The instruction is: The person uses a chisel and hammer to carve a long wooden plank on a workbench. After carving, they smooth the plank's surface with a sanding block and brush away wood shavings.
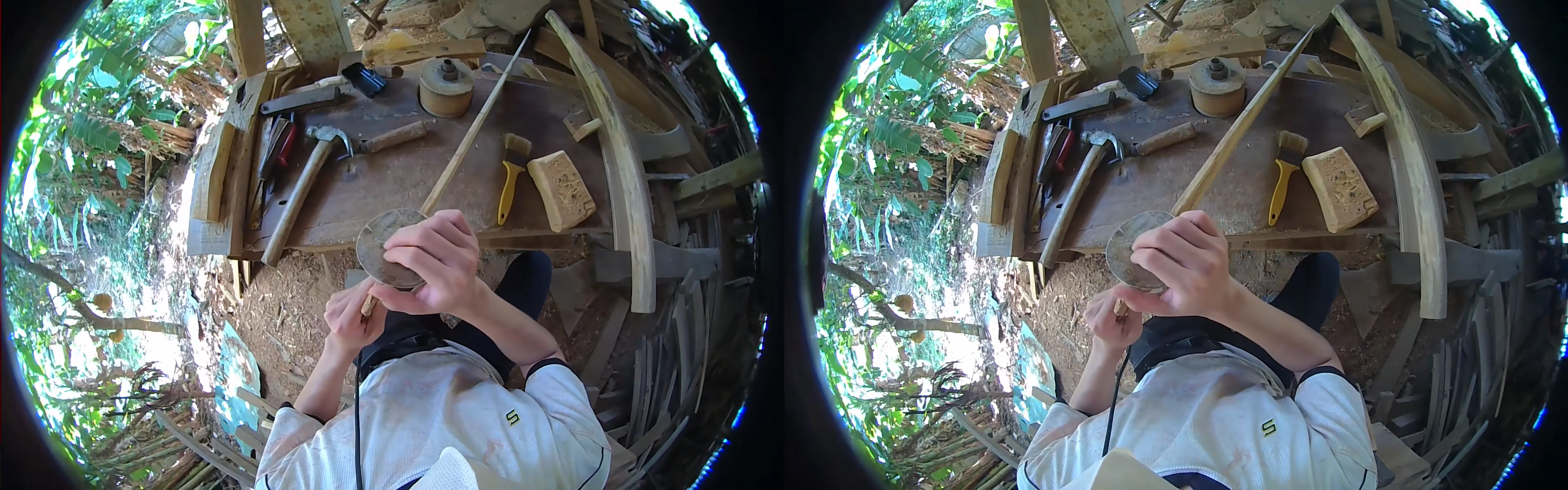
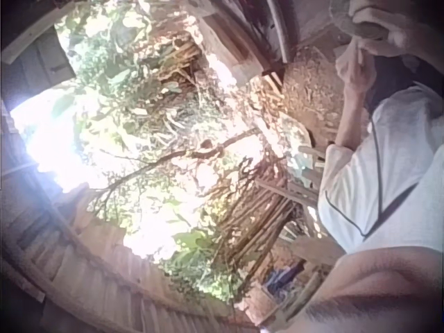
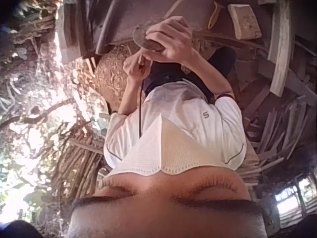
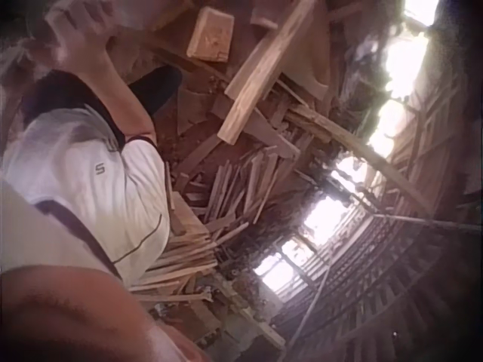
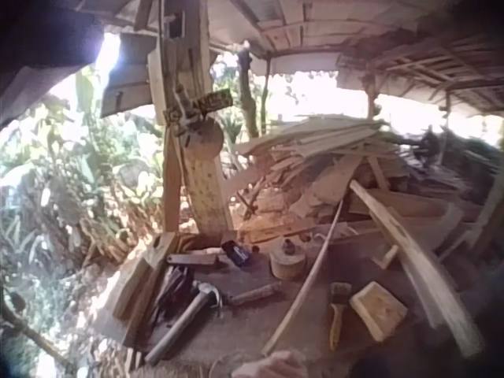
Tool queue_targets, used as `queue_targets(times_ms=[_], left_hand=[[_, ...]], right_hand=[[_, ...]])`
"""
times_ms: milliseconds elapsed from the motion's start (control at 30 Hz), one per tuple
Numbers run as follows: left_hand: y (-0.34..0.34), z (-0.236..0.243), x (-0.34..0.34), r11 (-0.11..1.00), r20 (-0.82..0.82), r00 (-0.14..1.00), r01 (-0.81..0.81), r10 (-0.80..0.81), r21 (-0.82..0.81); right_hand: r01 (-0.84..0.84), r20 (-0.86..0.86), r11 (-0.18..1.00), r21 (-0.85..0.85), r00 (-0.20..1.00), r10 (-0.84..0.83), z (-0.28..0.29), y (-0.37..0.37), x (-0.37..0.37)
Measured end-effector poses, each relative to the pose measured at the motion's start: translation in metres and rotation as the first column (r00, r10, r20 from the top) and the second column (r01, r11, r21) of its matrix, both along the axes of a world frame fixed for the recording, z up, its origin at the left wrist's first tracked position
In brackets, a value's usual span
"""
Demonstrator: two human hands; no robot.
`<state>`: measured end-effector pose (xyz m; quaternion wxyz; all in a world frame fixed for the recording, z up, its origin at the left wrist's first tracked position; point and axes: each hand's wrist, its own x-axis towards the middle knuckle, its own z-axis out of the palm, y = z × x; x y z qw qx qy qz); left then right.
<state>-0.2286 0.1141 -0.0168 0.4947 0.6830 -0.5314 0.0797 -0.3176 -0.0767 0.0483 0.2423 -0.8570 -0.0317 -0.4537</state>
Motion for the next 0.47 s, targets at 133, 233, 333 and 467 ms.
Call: queue_targets(times_ms=[133, 233, 333, 467], left_hand=[[-0.006, 0.004, 0.003, 0.998, -0.019, 1.0, -0.02, 0.019, -0.066], [-0.007, 0.008, 0.003, 0.999, -0.019, 1.0, -0.014, 0.013, -0.036], [-0.009, 0.009, 0.002, 0.999, -0.008, 1.0, 0.008, -0.008, -0.041], [0.001, -0.005, 0.011, 1.0, 0.014, 1.0, 0.018, -0.018, -0.025]], right_hand=[[-0.094, -0.076, 0.995, -0.042, 0.993, 0.09, 0.018, -0.01, -0.001], [-0.192, -0.14, 0.98, -0.054, 0.973, 0.183, 0.014, -0.03, -0.009], [-0.224, -0.104, 0.973, -0.052, 0.97, 0.218, 0.011, -0.03, -0.016], [-0.314, -0.104, 0.942, -0.116, 0.947, 0.303, 0.013, -0.016, -0.011]])
